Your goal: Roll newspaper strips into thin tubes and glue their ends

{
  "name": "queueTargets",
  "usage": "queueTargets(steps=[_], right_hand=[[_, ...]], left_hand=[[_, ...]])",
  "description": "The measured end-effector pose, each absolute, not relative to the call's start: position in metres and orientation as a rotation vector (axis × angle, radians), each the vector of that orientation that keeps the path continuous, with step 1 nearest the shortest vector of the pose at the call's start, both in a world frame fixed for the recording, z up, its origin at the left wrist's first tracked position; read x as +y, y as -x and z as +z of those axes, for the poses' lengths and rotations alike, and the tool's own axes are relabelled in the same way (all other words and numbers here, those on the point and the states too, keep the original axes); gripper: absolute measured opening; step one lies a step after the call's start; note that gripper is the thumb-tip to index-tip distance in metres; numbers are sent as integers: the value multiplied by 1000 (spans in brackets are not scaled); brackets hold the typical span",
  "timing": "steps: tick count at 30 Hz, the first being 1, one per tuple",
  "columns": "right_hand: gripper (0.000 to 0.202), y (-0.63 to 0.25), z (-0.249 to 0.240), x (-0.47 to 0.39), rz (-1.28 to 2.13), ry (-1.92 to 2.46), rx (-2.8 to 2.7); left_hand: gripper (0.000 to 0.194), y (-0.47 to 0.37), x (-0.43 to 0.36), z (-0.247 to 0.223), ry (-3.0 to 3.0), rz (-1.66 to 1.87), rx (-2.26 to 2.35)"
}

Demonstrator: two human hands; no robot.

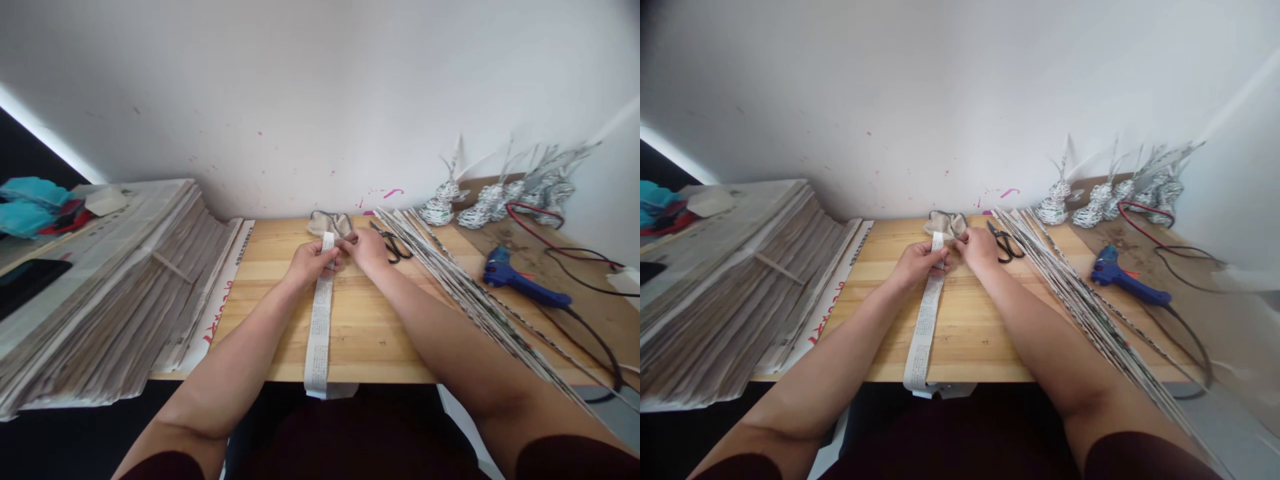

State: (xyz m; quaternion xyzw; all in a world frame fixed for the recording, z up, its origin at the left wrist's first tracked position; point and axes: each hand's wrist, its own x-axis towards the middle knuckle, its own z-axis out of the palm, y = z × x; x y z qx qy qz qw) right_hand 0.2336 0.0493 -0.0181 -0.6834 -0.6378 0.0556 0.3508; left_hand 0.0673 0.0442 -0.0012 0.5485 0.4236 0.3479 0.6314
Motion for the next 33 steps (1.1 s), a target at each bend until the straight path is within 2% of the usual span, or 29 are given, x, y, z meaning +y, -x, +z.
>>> queueTargets(steps=[3,5,11,17,26,33], right_hand=[[33,-235,-15,47,256,1603,-1479],[31,-235,-11,44,339,1493,-1445],[30,-229,1,34,900,1270,-1436],[25,-217,5,25,919,1313,-1391],[21,-219,6,29,1193,1218,-1230],[18,-220,0,34,1196,1272,-1163]], left_hand=[[27,-67,44,1,-1230,813,956],[28,-67,44,1,-1235,817,940],[28,-66,45,0,-1296,812,959],[30,-67,47,-3,-1381,845,969],[39,-65,50,-6,-1373,828,924],[27,-65,50,-5,-1371,812,929]])
